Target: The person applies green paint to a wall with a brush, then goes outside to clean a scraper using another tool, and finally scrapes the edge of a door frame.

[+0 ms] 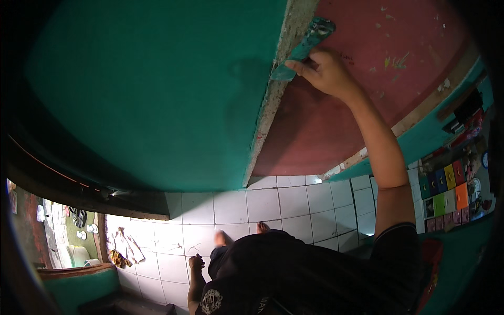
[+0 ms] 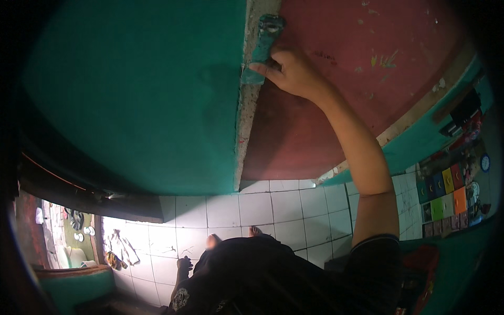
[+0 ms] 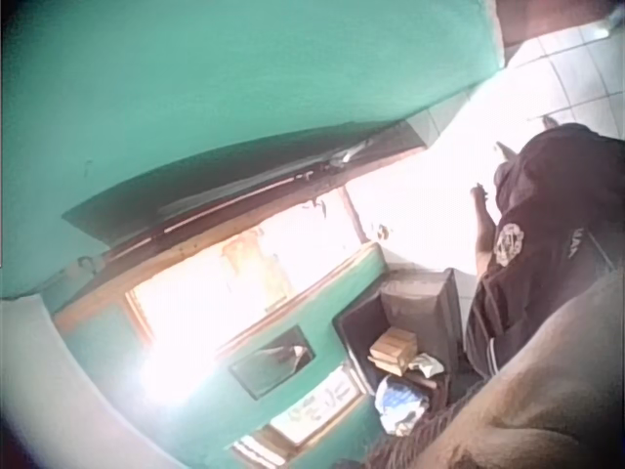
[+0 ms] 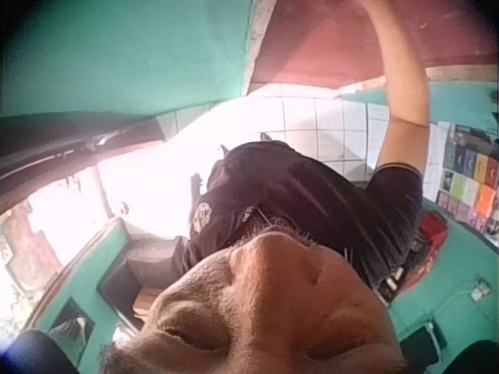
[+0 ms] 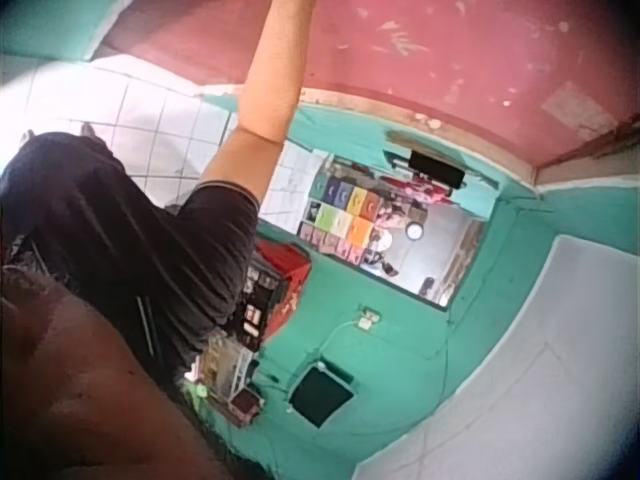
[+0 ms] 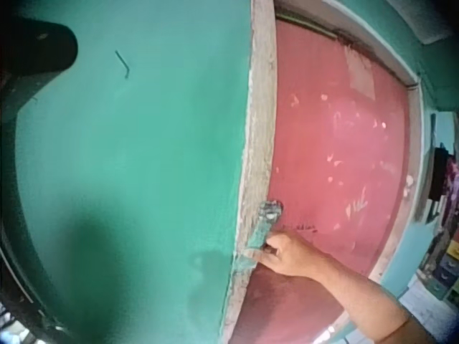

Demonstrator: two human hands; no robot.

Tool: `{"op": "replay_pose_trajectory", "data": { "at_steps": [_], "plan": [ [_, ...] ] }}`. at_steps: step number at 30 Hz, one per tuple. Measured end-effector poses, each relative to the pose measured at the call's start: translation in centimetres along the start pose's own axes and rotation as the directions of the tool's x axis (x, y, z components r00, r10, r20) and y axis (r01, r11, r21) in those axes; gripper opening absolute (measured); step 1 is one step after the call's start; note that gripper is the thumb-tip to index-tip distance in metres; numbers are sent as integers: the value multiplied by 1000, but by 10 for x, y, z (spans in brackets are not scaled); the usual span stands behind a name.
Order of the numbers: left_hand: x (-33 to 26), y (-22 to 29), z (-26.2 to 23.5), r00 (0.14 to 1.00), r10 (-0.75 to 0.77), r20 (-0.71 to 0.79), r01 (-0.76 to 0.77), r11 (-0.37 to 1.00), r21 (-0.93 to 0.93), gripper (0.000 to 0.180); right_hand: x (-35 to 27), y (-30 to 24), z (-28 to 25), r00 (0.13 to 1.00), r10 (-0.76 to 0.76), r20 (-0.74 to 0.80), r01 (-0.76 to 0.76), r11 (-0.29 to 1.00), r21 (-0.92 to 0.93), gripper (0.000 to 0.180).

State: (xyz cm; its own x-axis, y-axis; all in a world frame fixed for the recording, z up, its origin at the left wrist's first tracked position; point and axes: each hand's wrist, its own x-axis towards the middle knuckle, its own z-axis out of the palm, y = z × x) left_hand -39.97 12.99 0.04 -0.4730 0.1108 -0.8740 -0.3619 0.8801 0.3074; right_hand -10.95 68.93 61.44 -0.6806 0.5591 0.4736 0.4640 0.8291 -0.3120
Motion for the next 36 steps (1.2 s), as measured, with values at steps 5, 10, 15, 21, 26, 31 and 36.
{"op": "replay_pose_trajectory", "data": {
  "at_steps": [5, 10, 15, 21, 26, 31, 36],
  "plan": [
    [-1, 6, -3, 1000, 14, -5, -14, 1000, 26, 36, -3, 4, 1, 1000, 4, -2, -4, 999, 36, 25],
    [-2, 4, 0, 1000, 16, -8, -15, 1000, 11, 37, -6, -10, -1, 1000, 3, -20, -4, 999, -41, 25],
    [0, 5, 3, 1000, -8, -13, 8, 1000, -8, 35, -9, -5, 12, 988, -134, -77, 128, 989, -73, 31],
    [3, 6, 2, 999, 32, 6, -32, 999, -30, 35, -6, -4, 14, 975, -183, -126, 182, 983, -22, 34],
    [0, 11, 3, 1000, 31, -1, -31, 1000, 1, 36, -15, 0, 29, 963, -247, -112, 251, 968, 26, 34],
    [2, 3, -3, 1000, 21, 4, -21, 1000, 13, 36, -7, -7, 27, 965, -229, -130, 232, 973, 6, 30],
    [-1, 11, -1, 999, 37, -10, -36, 997, 64, 37, -19, -2, 29, 997, -64, -44, 65, 997, 41, 27]
  ]
}}
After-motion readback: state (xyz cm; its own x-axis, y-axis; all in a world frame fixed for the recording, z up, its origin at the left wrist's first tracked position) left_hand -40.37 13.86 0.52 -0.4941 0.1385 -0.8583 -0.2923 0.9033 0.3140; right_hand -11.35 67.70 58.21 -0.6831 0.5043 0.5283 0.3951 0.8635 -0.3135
